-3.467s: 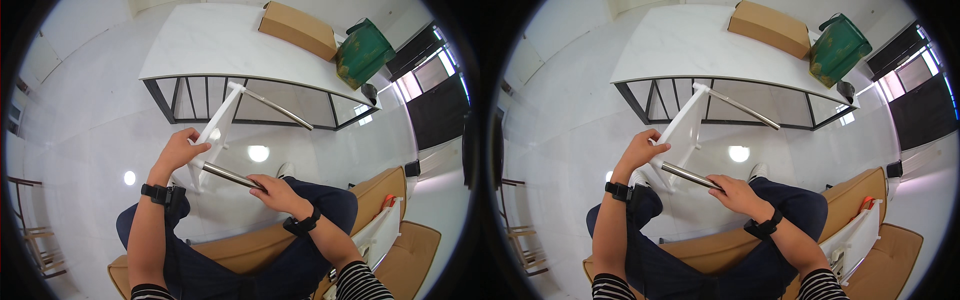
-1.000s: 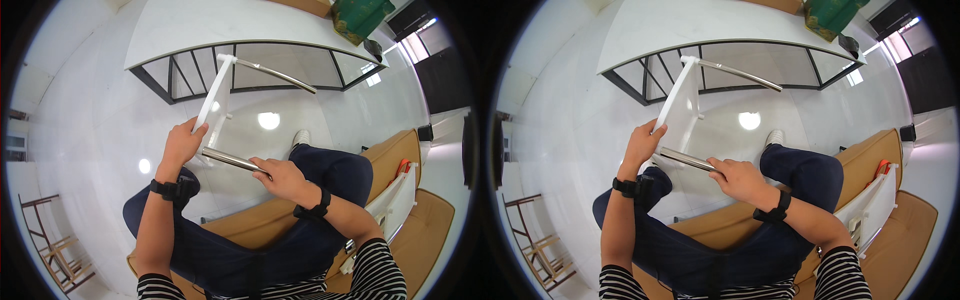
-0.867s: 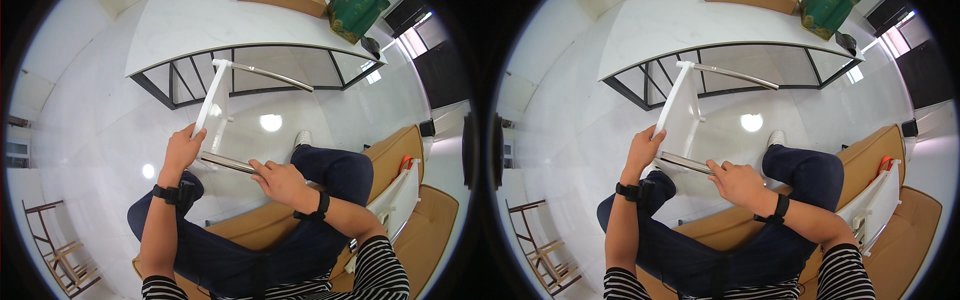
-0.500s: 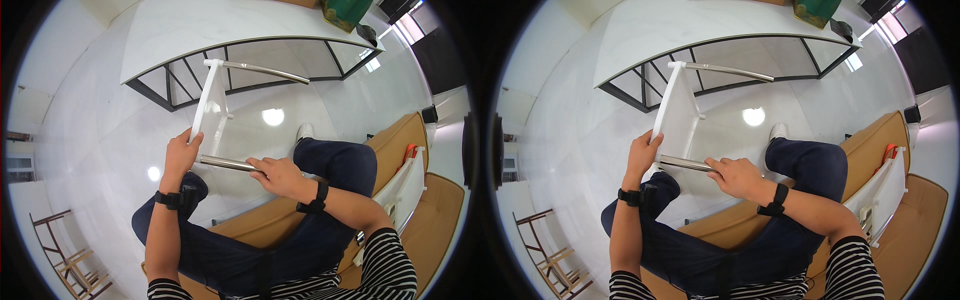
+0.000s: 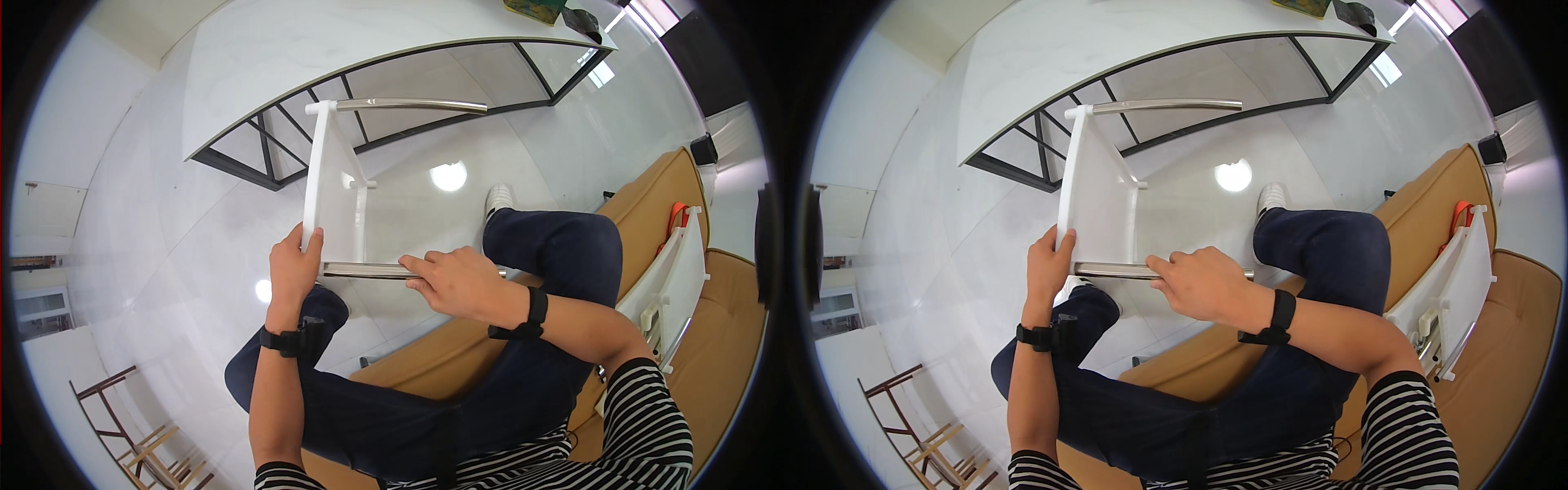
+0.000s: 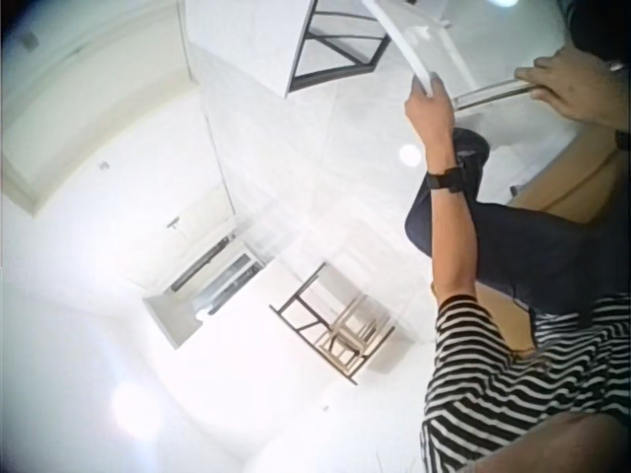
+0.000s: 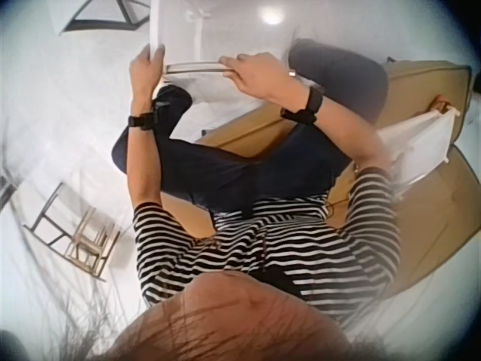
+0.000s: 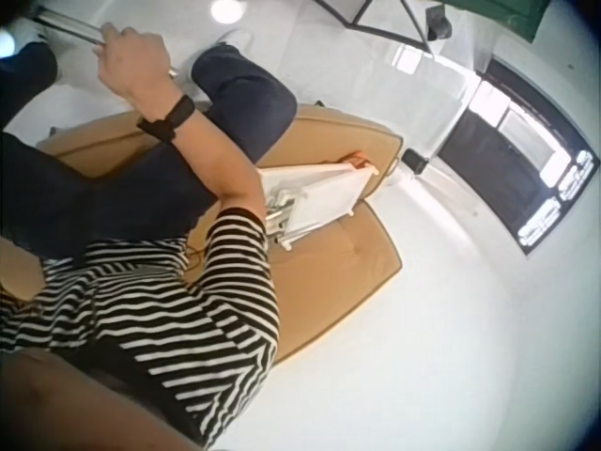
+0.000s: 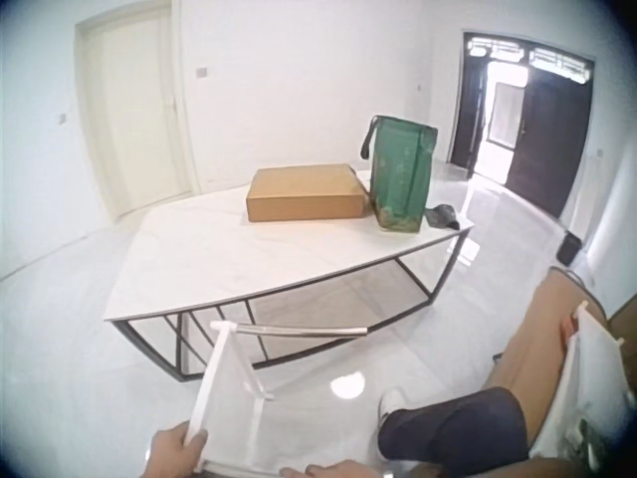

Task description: Assembling a white plastic utility cart with metal supports while sitting on a couch.

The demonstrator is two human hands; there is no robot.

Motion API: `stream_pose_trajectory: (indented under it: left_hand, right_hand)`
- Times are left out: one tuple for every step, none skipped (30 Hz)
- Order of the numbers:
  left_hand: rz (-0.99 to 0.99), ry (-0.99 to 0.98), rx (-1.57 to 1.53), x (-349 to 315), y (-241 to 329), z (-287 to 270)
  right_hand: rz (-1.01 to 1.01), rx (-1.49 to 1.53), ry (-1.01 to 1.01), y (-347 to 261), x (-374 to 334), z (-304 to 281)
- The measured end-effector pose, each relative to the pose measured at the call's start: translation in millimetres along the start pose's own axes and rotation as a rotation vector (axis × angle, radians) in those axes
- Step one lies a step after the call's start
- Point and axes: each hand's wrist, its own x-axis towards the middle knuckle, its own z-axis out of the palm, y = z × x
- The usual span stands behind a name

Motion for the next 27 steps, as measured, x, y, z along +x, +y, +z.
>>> stream_pose_trajectory:
  left_hand:
    - [0.002, -0.005, 0.001, -0.4, 1.8, -0.2]
    - [-0.027, -0.003, 0.020, -0.4, 3.7, -2.3]
    - [-0.050, -0.006, 0.038, 0.8, 5.0, -2.7]
    - [-0.039, -0.016, 0.035, 2.3, 4.9, -2.7]
    - [-0.028, -0.008, 0.042, 2.0, 3.4, -3.2]
    - [-0.020, 0.006, 0.047, 2.3, 1.3, -4.2]
    - [0.016, 0.024, 0.046, 2.9, -1.3, -2.9]
    - [0.024, 0.025, 0.040, 4.7, -1.5, -2.5]
    - [0.014, 0.024, 0.041, 4.5, 0.6, -2.0]
    - [0.004, 0.023, 0.042, 4.7, 2.1, -1.2]
    - [0.007, 0.023, 0.036, 5.7, 2.3, 0.1]
    - [0.012, 0.026, 0.033, 4.9, 0.7, 0.3]
    - [0.016, 0.029, 0.031, 3.9, -0.5, 0.8]
    - [0.015, 0.031, 0.030, 2.5, -1.0, 1.3]
    - [-0.003, 0.028, 0.009, 2.7, -0.6, 1.3]
    - [-0.020, 0.025, -0.012, 2.8, -0.2, 1.4]
    - [-0.016, 0.028, -0.013, 2.5, 0.5, 3.4]
    - [0.001, 0.054, -0.042, 2.4, -0.3, 5.5]
    - [0.018, 0.081, -0.072, 2.0, -1.9, 8.1]
    - [0.017, 0.091, -0.067, 0.6, -6.4, 12.1]
    - [-0.019, 0.041, -0.072, 1.2, 3.1, 9.5]
    - [-0.055, -0.008, -0.078, 1.9, 12.0, 4.8]
    - [-0.049, 0.001, -0.088, 2.9, 13.4, 2.4]
    - [-0.077, -0.046, -0.222, 2.6, 13.5, -0.5]
    - [-0.105, -0.093, -0.355, 3.2, 14.6, -4.2]
    - [-0.101, -0.082, -0.363, 4.1, 15.6, -10.5]
    - [-0.042, -0.104, -0.468, 2.3, 20.6, -20.5]
  right_hand:
    - [0.001, -0.038, 0.009, -2.5, -0.7, -6.6]
    - [0.002, -0.077, 0.019, -3.9, -1.2, -9.7]
    - [0.015, -0.076, 0.022, -3.2, -1.6, -4.7]
    - [0.007, -0.048, 0.043, -1.1, 0.0, 4.1]
    - [-0.002, -0.022, 0.064, 0.3, 0.5, 10.5]
    - [0.004, -0.028, 0.070, 0.9, 1.3, 12.3]
    - [0.002, -0.002, 0.060, 1.0, 1.8, 13.3]
    - [-0.001, 0.025, 0.050, 1.2, 2.2, 13.8]
    - [0.003, 0.018, 0.051, 2.3, 1.0, 15.7]
    - [0.005, 0.003, 0.074, 3.5, -0.1, 17.5]
    - [0.006, -0.012, 0.098, 4.4, -0.5, 17.5]
    - [0.005, -0.015, 0.096, 1.7, 0.0, 13.5]
    - [0.014, -0.050, 0.072, -2.3, 1.1, 6.0]
    - [0.023, -0.085, 0.049, -4.0, 1.6, 1.4]
    - [0.023, -0.088, 0.051, -3.2, 2.1, -0.1]
    - [0.009, -0.101, 0.060, -2.2, 2.4, -1.5]
    - [-0.005, -0.115, 0.070, -0.8, 3.0, -3.4]
    - [-0.006, -0.118, 0.078, 2.0, 4.8, -4.4]
    - [-0.034, -0.125, 0.096, 8.1, 6.1, -5.1]
    - [-0.062, -0.135, 0.114, 12.5, 7.2, -5.2]
    - [-0.065, -0.147, 0.118, 18.6, 7.7, -5.5]
    - [-0.086, -0.132, 0.170, 23.4, 8.7, -6.5]
    - [-0.109, -0.118, 0.221, 27.2, 9.0, -8.5]
    - [-0.118, -0.131, 0.223, 28.5, 8.4, -14.4]
    - [-0.084, -0.094, 0.210, 28.4, 7.2, -21.2]
    - [-0.050, -0.057, 0.196, 28.7, 7.9, -27.2]
    - [-0.048, -0.066, 0.196, 28.4, 7.3, -30.7]
